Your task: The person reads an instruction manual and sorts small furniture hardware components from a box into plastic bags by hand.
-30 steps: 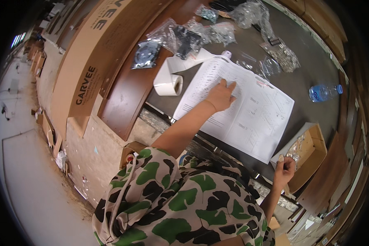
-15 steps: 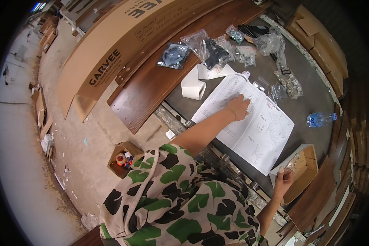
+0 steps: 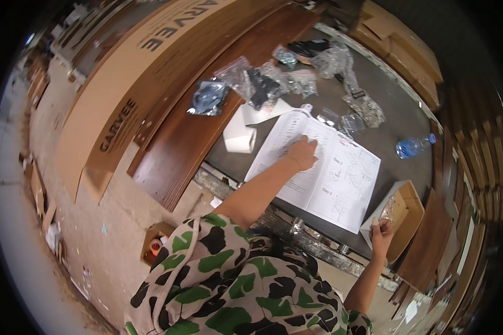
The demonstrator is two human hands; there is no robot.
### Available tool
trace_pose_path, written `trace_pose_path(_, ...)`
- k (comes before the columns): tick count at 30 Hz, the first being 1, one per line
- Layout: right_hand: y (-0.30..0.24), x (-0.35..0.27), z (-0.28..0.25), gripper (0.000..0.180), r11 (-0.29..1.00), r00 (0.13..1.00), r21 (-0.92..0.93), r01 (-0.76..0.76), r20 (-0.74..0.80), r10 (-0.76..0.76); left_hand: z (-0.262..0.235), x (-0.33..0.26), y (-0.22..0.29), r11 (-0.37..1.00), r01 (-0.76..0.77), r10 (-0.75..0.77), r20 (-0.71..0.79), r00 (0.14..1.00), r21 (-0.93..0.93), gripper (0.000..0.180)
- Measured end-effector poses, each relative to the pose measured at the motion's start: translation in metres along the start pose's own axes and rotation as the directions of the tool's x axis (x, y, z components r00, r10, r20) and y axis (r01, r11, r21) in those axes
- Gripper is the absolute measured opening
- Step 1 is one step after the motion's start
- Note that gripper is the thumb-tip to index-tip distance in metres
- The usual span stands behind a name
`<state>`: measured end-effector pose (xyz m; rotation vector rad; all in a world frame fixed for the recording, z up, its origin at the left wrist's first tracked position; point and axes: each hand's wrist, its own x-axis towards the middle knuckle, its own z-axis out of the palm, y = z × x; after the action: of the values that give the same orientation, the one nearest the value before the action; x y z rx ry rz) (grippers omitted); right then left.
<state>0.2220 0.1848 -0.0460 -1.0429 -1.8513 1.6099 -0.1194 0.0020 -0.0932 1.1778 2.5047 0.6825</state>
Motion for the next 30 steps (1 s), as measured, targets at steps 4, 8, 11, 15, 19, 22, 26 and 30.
trace_pose_path(4,-0.01,-0.002,0.008,0.026,0.999,0.998,0.002,-0.049,-0.034,0.049,-0.003,0.002,-0.003,1.0,-0.009,0.009,0.021,1.0,-0.005,0.057)
trace_pose_path(8,-0.012,0.003,-0.001,0.025,0.993,0.995,-0.08,-0.09,0.027,0.092,-0.003,0.002,0.0,1.0,-0.018,0.018,0.018,1.0,-0.024,0.057)
trace_pose_path(11,-0.055,0.01,0.0,0.02,0.826,0.997,-0.558,0.074,0.065,-0.046,-0.002,0.002,-0.001,1.0,-0.016,0.016,0.01,1.0,-0.023,0.055)
trace_pose_path(15,-0.092,0.068,0.008,0.017,0.714,0.967,-0.653,0.254,0.158,-0.199,-0.006,-0.004,0.004,1.0,0.012,-0.012,0.006,1.0,-0.012,0.053)
trace_pose_path(19,-0.131,0.139,0.073,0.019,0.665,0.858,-0.541,0.514,0.331,-0.394,0.0,0.0,-0.004,1.0,-0.001,0.001,-0.008,1.0,0.028,0.058)
trace_pose_path(22,-0.143,0.186,0.127,0.022,0.627,0.754,-0.427,0.651,0.455,-0.473,0.002,-0.003,-0.008,0.999,-0.021,0.019,-0.039,0.999,-0.041,0.057)
trace_pose_path(26,-0.132,0.263,0.179,0.035,0.352,0.604,-0.494,0.795,0.592,-0.534,0.001,-0.004,-0.004,0.998,-0.052,0.048,-0.101,0.994,-0.034,0.057)
trace_pose_path(30,-0.118,0.328,0.218,0.041,0.14,0.575,-0.606,0.783,0.62,-0.534,-0.005,-0.005,0.003,0.995,-0.087,0.08,-0.138,0.987,-0.044,0.056)
